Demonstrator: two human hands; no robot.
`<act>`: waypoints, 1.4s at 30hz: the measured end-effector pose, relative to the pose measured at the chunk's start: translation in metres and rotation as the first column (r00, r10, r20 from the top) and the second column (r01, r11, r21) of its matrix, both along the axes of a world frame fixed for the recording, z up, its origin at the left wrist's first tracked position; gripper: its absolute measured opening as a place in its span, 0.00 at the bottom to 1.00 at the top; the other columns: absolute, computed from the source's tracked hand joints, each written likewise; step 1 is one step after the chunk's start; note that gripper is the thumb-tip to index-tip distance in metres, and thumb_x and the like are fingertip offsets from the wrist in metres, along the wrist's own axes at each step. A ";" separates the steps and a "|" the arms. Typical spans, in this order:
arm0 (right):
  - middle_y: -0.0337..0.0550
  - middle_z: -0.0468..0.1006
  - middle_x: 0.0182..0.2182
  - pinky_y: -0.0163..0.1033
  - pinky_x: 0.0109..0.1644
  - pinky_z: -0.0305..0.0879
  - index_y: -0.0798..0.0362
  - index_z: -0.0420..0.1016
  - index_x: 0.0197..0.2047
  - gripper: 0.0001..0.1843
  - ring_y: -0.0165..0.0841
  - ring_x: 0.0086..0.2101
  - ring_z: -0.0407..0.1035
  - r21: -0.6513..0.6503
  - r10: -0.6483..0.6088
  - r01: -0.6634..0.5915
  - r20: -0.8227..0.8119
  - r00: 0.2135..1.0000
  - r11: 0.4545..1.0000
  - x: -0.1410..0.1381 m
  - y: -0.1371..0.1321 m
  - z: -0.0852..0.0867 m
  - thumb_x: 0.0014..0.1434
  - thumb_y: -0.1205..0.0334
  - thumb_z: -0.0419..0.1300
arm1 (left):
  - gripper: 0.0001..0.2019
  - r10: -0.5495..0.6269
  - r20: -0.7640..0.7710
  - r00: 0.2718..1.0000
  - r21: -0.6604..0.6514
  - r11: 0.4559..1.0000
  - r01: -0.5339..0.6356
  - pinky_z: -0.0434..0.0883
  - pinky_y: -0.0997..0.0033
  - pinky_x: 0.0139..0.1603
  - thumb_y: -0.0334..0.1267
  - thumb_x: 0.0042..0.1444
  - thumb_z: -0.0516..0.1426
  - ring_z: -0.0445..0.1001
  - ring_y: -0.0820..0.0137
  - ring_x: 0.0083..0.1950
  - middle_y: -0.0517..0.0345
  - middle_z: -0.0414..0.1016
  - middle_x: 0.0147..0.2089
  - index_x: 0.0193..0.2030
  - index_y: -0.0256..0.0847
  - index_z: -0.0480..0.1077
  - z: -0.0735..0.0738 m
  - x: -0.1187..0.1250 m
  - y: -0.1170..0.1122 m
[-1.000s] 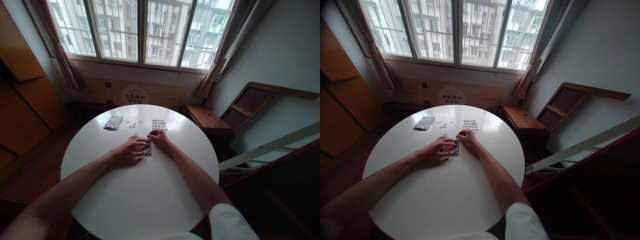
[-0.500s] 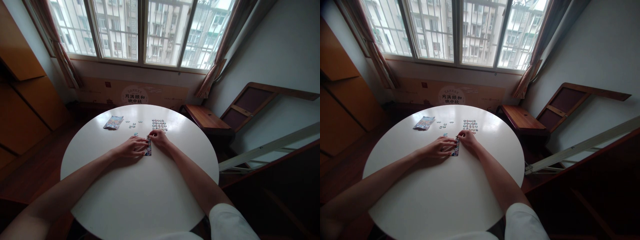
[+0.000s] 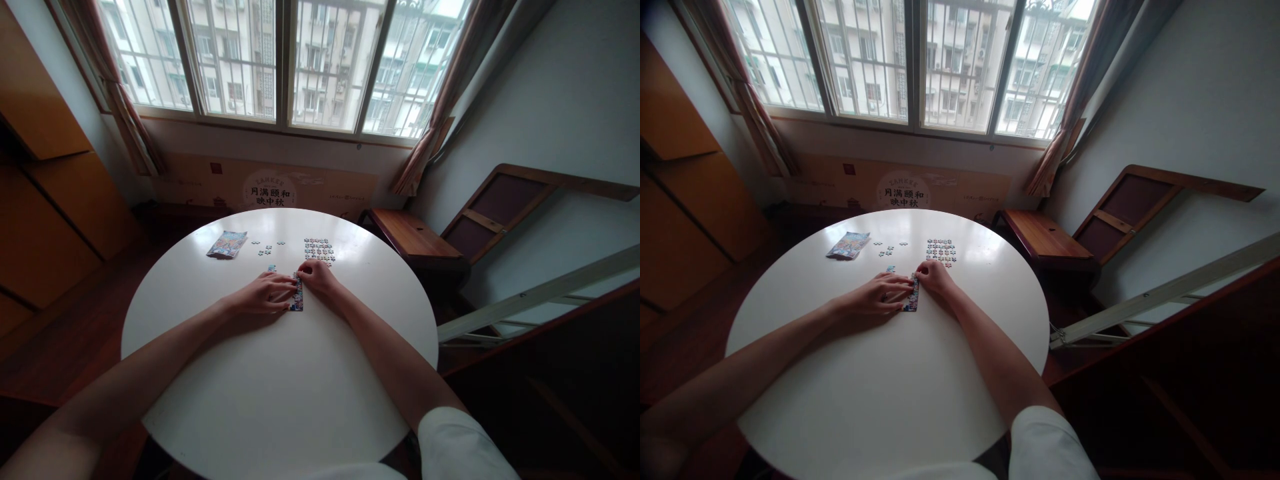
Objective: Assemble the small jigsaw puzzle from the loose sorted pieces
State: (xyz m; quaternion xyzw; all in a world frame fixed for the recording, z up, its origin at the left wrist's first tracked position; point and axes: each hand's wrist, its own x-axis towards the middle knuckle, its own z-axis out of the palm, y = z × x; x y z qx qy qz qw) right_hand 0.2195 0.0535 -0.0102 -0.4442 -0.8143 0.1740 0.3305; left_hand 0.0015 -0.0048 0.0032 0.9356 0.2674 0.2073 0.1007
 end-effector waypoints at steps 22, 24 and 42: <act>0.41 0.75 0.28 0.32 0.34 0.62 0.56 0.81 0.31 0.09 0.27 0.28 0.66 0.006 0.033 -0.033 -0.029 0.999 0.999 0.001 0.000 0.000 0.50 0.72 0.60 | 0.22 0.007 0.002 1.000 -0.014 1.000 -0.007 0.56 0.57 0.63 0.49 0.57 0.56 0.65 0.60 0.60 0.53 0.67 0.61 0.58 0.50 0.67 0.002 0.000 -0.001; 0.41 0.74 0.28 0.32 0.34 0.62 0.55 0.81 0.31 0.09 0.27 0.28 0.65 0.006 0.036 -0.035 -0.027 0.999 0.999 0.001 0.000 0.000 0.50 0.73 0.60 | 0.22 0.010 -0.004 1.000 -0.017 1.000 -0.010 0.57 0.57 0.63 0.50 0.58 0.55 0.66 0.60 0.60 0.52 0.67 0.60 0.58 0.49 0.67 0.003 0.001 -0.001; 0.41 0.73 0.28 0.32 0.34 0.61 0.57 0.79 0.32 0.05 0.27 0.28 0.64 0.005 0.021 -0.021 -0.041 0.999 1.000 0.000 -0.003 0.002 0.51 0.70 0.61 | 0.21 0.339 0.062 0.939 0.086 0.935 -0.343 0.58 0.52 0.62 0.49 0.60 0.51 0.60 0.58 0.64 0.51 0.67 0.60 0.57 0.45 0.67 -0.007 -0.001 0.009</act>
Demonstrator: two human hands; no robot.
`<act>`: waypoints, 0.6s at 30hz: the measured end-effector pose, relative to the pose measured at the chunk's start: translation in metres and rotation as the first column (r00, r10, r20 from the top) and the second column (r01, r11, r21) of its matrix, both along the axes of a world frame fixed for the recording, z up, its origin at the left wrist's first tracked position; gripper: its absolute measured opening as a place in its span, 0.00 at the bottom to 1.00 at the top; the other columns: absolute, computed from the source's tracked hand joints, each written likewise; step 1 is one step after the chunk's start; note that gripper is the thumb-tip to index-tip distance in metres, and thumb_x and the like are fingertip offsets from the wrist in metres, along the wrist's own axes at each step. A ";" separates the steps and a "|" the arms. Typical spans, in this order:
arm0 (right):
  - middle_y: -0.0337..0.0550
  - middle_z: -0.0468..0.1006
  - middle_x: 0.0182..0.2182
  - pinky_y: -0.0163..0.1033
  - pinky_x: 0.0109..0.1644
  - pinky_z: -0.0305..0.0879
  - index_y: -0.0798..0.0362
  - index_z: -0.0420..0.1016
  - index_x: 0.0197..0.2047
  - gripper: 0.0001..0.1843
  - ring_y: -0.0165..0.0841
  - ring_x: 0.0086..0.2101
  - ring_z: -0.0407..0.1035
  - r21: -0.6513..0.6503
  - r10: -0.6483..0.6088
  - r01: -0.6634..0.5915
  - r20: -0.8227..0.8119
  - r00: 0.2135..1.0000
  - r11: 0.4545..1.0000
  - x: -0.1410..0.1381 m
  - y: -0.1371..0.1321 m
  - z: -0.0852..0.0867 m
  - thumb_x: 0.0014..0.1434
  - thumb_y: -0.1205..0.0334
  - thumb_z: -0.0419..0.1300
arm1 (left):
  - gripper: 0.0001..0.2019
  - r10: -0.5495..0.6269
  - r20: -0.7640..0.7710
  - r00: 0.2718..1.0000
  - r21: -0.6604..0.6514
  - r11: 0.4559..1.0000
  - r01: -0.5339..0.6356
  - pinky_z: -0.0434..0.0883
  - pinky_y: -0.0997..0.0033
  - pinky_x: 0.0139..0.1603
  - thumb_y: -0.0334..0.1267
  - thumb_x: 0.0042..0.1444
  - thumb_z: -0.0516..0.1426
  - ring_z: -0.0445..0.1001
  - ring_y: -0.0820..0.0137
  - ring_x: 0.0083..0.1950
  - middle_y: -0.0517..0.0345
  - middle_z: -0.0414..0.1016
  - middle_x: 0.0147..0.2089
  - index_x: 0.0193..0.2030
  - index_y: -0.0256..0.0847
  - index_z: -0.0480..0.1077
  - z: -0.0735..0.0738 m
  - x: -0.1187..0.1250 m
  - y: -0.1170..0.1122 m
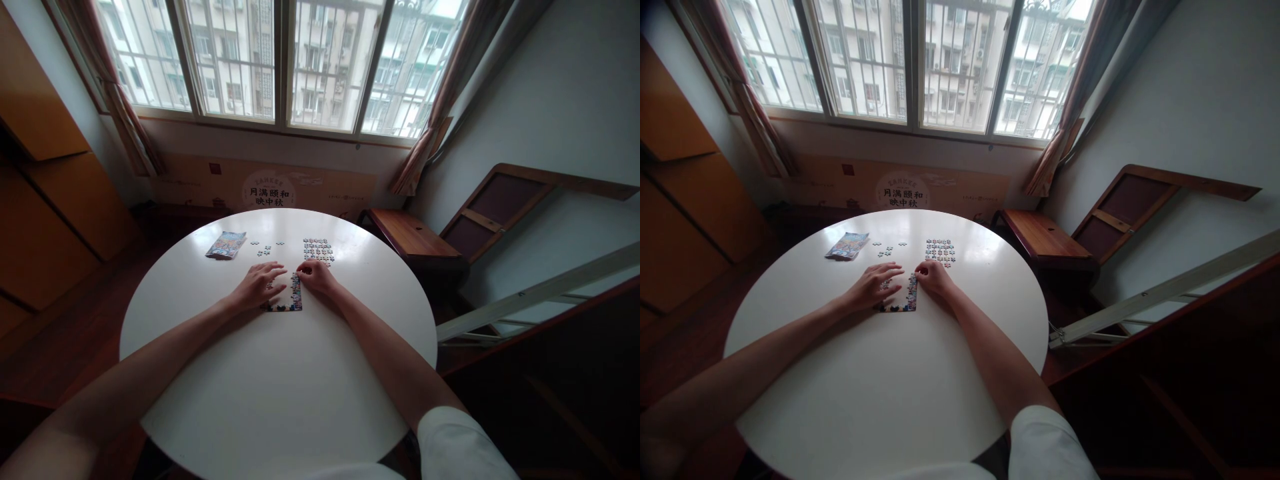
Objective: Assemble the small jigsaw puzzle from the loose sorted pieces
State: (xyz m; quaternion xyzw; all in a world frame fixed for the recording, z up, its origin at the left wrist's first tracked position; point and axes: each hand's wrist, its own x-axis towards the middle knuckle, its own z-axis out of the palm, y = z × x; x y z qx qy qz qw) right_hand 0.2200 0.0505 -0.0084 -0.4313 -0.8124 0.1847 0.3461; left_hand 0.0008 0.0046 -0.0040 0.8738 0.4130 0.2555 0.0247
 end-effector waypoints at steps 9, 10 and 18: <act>0.42 0.74 0.29 0.33 0.36 0.63 0.57 0.79 0.30 0.06 0.28 0.29 0.66 0.000 0.000 0.000 0.007 1.000 1.000 0.000 0.001 0.000 0.50 0.73 0.60 | 0.23 0.191 -0.031 0.981 -0.092 0.977 -0.193 0.57 0.48 0.61 0.52 0.58 0.51 0.64 0.55 0.61 0.49 0.67 0.60 0.54 0.43 0.69 -0.010 -0.006 0.008; 0.42 0.74 0.29 0.33 0.36 0.63 0.57 0.79 0.30 0.06 0.28 0.29 0.66 0.002 0.001 -0.001 0.008 1.000 1.000 0.000 0.001 0.000 0.50 0.73 0.60 | 0.22 0.194 -0.032 0.980 -0.087 0.977 -0.196 0.57 0.49 0.61 0.52 0.57 0.52 0.64 0.56 0.61 0.49 0.67 0.60 0.54 0.44 0.69 -0.009 -0.006 0.008; 0.43 0.75 0.29 0.33 0.37 0.63 0.57 0.79 0.30 0.07 0.29 0.29 0.67 0.002 -0.001 0.001 0.012 1.000 1.000 0.000 0.001 0.000 0.51 0.73 0.60 | 0.20 0.195 -0.035 0.980 -0.052 0.979 -0.197 0.63 0.53 0.57 0.52 0.57 0.52 0.69 0.56 0.55 0.51 0.69 0.55 0.51 0.44 0.71 -0.006 -0.006 0.006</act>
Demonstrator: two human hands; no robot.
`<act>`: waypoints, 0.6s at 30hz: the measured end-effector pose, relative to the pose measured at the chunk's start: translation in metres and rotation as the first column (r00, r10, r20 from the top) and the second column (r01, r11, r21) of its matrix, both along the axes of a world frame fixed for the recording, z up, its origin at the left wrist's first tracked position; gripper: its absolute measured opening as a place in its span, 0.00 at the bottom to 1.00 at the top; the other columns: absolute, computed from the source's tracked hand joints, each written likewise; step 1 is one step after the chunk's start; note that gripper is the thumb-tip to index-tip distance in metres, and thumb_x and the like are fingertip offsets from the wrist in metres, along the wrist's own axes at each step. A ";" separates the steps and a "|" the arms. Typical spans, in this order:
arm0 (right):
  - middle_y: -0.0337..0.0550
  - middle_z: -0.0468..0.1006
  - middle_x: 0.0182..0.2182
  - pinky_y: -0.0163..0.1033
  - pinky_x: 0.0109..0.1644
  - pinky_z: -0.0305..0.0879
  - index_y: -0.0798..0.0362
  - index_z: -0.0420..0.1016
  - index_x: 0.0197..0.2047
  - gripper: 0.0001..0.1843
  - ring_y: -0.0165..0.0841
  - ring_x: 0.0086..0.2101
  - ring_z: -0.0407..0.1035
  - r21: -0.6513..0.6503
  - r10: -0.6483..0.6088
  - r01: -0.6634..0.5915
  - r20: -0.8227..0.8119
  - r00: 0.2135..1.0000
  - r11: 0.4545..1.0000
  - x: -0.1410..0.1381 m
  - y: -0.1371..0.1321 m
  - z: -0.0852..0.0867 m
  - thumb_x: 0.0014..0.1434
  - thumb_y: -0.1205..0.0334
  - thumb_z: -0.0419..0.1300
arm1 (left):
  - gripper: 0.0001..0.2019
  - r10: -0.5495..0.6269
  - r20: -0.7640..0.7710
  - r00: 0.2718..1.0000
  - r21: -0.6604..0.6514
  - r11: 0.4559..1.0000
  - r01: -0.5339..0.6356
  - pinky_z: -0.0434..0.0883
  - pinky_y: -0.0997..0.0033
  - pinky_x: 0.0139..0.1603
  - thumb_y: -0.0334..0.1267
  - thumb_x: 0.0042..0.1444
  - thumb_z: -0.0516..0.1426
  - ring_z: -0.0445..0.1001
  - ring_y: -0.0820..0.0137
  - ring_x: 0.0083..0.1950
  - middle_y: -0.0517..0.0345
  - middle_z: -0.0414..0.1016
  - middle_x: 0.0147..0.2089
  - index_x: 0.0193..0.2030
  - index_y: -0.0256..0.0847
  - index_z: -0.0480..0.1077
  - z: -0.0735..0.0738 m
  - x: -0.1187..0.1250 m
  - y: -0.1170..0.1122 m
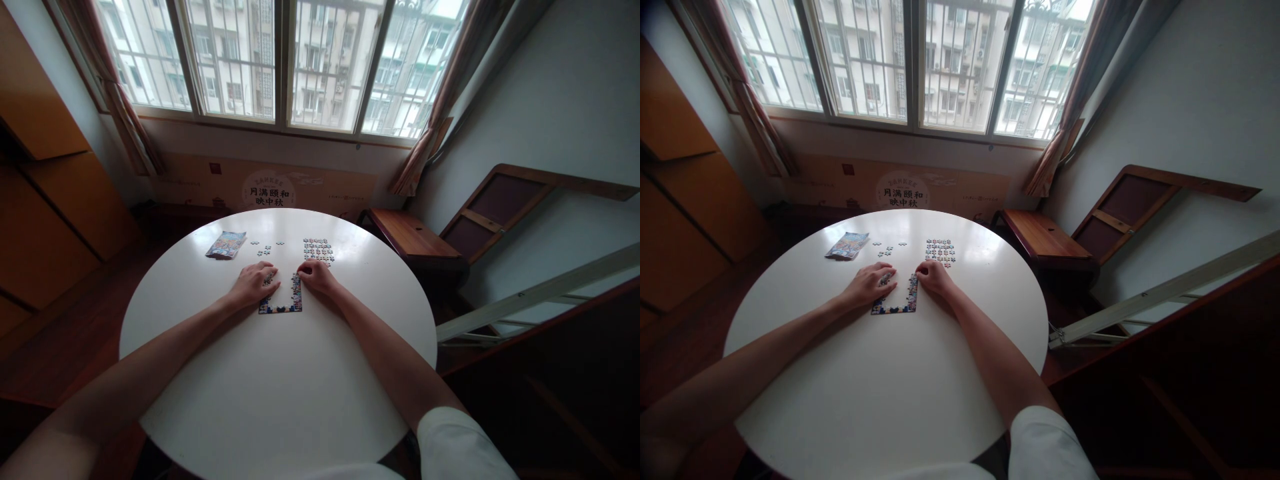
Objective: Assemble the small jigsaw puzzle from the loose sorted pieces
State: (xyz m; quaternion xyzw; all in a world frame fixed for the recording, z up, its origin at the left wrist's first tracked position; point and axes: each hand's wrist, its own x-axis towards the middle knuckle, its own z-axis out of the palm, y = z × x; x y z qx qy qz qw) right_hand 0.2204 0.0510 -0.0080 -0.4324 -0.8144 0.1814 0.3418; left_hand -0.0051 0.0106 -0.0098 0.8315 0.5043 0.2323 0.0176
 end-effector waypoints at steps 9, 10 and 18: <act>0.43 0.75 0.30 0.34 0.37 0.63 0.57 0.79 0.31 0.07 0.29 0.30 0.67 0.003 -0.009 0.009 -0.001 1.000 1.000 -0.001 -0.001 0.001 0.52 0.72 0.59 | 0.21 -0.001 0.005 1.000 -0.004 1.000 0.001 0.61 0.51 0.59 0.51 0.57 0.52 0.67 0.55 0.57 0.49 0.67 0.60 0.53 0.43 0.70 -0.002 0.000 0.001; 0.43 0.75 0.30 0.34 0.37 0.63 0.57 0.79 0.31 0.07 0.29 0.30 0.67 0.002 -0.010 0.010 0.000 1.000 1.000 -0.001 -0.002 0.001 0.52 0.72 0.59 | 0.21 -0.002 0.005 1.000 -0.008 1.000 0.002 0.61 0.51 0.59 0.51 0.57 0.52 0.66 0.55 0.58 0.49 0.67 0.59 0.53 0.43 0.70 -0.002 0.000 0.001; 0.42 0.75 0.28 0.33 0.36 0.62 0.57 0.80 0.31 0.07 0.29 0.29 0.66 0.002 0.004 -0.004 0.012 1.000 1.000 -0.001 -0.003 0.003 0.52 0.72 0.59 | 0.22 0.007 -0.025 1.000 0.003 1.000 -0.007 0.61 0.53 0.58 0.53 0.57 0.51 0.66 0.56 0.57 0.50 0.68 0.58 0.53 0.44 0.70 -0.004 -0.001 0.003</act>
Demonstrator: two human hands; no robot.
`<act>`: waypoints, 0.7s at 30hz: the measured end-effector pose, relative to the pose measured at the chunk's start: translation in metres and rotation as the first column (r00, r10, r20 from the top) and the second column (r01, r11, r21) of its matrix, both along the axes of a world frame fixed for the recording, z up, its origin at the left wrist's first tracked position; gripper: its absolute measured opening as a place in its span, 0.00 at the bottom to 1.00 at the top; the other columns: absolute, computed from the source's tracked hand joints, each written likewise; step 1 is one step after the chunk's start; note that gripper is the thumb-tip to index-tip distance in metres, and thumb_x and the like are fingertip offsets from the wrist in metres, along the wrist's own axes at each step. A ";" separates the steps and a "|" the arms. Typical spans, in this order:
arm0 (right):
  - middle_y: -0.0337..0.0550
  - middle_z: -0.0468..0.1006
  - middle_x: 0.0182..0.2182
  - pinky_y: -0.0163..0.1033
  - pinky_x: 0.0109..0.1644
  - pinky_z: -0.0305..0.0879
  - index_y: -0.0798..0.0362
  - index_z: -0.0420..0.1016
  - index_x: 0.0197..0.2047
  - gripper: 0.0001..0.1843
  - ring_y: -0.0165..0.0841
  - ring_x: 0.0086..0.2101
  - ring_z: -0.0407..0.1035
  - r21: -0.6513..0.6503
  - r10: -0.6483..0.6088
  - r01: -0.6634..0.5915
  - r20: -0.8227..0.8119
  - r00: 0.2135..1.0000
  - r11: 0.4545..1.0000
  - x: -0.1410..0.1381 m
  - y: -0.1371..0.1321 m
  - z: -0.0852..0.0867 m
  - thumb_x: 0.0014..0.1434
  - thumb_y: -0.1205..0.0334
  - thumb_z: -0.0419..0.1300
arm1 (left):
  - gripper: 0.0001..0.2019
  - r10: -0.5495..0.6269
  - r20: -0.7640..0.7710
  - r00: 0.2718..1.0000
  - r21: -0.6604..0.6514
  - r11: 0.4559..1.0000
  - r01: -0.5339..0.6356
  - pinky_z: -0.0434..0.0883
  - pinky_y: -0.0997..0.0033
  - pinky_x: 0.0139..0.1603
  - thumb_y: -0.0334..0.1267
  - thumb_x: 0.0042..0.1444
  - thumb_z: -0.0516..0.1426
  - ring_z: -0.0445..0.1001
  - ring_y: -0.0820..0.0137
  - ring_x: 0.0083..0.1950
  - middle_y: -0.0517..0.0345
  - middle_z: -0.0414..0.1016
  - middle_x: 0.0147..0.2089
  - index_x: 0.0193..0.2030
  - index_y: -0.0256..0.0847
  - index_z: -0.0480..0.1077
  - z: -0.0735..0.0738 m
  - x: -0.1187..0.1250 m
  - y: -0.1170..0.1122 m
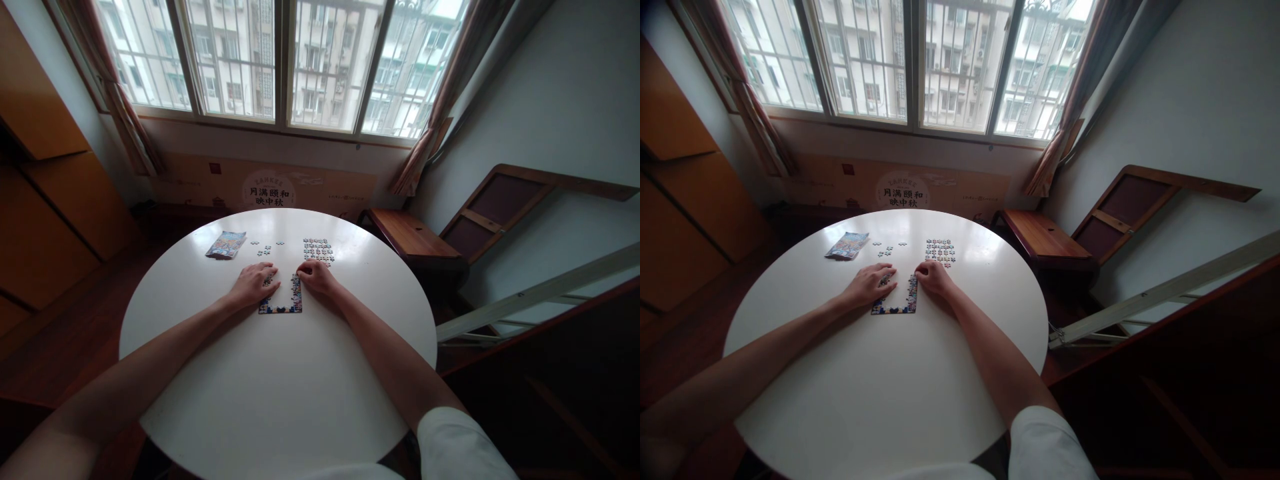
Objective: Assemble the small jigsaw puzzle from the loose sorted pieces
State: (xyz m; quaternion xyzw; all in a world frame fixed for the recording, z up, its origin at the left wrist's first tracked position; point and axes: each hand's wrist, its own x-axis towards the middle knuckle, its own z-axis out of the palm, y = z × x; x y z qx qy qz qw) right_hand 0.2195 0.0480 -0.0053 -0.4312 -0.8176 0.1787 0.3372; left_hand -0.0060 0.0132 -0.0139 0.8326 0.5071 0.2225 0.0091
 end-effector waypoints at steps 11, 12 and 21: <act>0.42 0.75 0.28 0.33 0.36 0.61 0.58 0.78 0.31 0.07 0.29 0.30 0.66 -0.003 0.001 -0.001 -0.020 1.000 1.000 0.000 0.001 -0.002 0.52 0.72 0.58 | 0.23 0.004 -0.014 1.000 0.008 1.000 -0.004 0.61 0.55 0.59 0.53 0.58 0.50 0.66 0.57 0.58 0.51 0.68 0.58 0.54 0.44 0.70 0.000 0.000 -0.001; 0.42 0.75 0.28 0.33 0.36 0.61 0.58 0.78 0.31 0.07 0.29 0.30 0.66 0.001 0.001 -0.001 -0.022 1.000 1.000 0.000 0.001 -0.002 0.52 0.72 0.58 | 0.22 0.006 -0.017 1.000 0.008 1.000 -0.006 0.61 0.56 0.59 0.53 0.58 0.50 0.66 0.57 0.58 0.51 0.68 0.58 0.54 0.44 0.70 0.000 0.000 -0.001; 0.42 0.75 0.28 0.33 0.35 0.61 0.58 0.78 0.31 0.07 0.29 0.29 0.66 0.008 -0.001 0.001 -0.023 1.000 1.000 0.000 0.001 -0.002 0.52 0.72 0.58 | 0.22 0.014 -0.017 1.000 -0.003 1.000 -0.014 0.61 0.55 0.59 0.53 0.58 0.50 0.66 0.57 0.58 0.51 0.68 0.58 0.54 0.45 0.70 0.002 0.001 -0.003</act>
